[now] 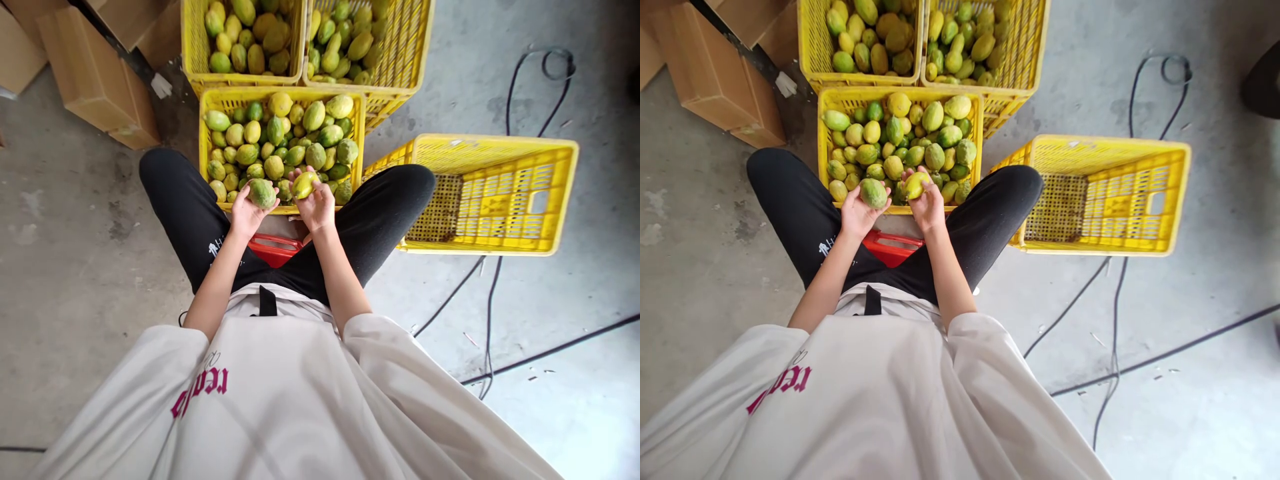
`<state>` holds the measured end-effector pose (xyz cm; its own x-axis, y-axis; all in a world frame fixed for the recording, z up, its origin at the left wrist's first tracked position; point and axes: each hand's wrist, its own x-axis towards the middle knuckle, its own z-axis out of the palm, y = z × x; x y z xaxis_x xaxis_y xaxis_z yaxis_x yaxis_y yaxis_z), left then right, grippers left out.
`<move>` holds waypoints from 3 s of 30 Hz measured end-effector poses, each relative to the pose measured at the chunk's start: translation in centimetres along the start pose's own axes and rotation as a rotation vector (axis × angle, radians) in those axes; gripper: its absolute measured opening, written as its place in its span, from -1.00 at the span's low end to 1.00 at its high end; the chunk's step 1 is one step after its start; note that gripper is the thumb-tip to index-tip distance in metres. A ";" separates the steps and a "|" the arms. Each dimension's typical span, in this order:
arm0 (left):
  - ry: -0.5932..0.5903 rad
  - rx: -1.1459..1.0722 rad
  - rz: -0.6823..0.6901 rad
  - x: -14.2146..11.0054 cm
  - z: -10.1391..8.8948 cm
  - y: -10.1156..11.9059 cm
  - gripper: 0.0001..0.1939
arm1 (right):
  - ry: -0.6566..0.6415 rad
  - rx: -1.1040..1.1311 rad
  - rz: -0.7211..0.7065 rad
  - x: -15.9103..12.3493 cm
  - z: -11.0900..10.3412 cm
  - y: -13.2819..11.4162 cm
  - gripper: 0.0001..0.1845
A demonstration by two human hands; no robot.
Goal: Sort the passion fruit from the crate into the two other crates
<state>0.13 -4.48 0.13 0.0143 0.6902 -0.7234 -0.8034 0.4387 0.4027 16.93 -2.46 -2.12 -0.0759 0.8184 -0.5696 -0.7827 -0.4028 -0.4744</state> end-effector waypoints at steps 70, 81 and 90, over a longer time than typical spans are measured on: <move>0.044 0.179 0.198 1.4 -0.7 -0.6 -0.75 | -0.023 -0.032 0.176 0.1 0.0 0.6 -0.72; 0.181 0.304 0.051 2.5 -1.4 -1.6 -0.70 | 0.396 -0.182 0.309 0.1 0.6 1.6 -0.79; 0.274 0.160 -0.049 1.8 -0.6 -1.3 -0.82 | 0.556 -0.036 0.279 2.1 2.5 -1.8 -0.90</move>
<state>0.79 -4.16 -2.02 -0.1276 0.4949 -0.8595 -0.7018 0.5674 0.4308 16.61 1.00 -0.82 0.0662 0.3480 -0.9351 -0.7574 -0.5926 -0.2742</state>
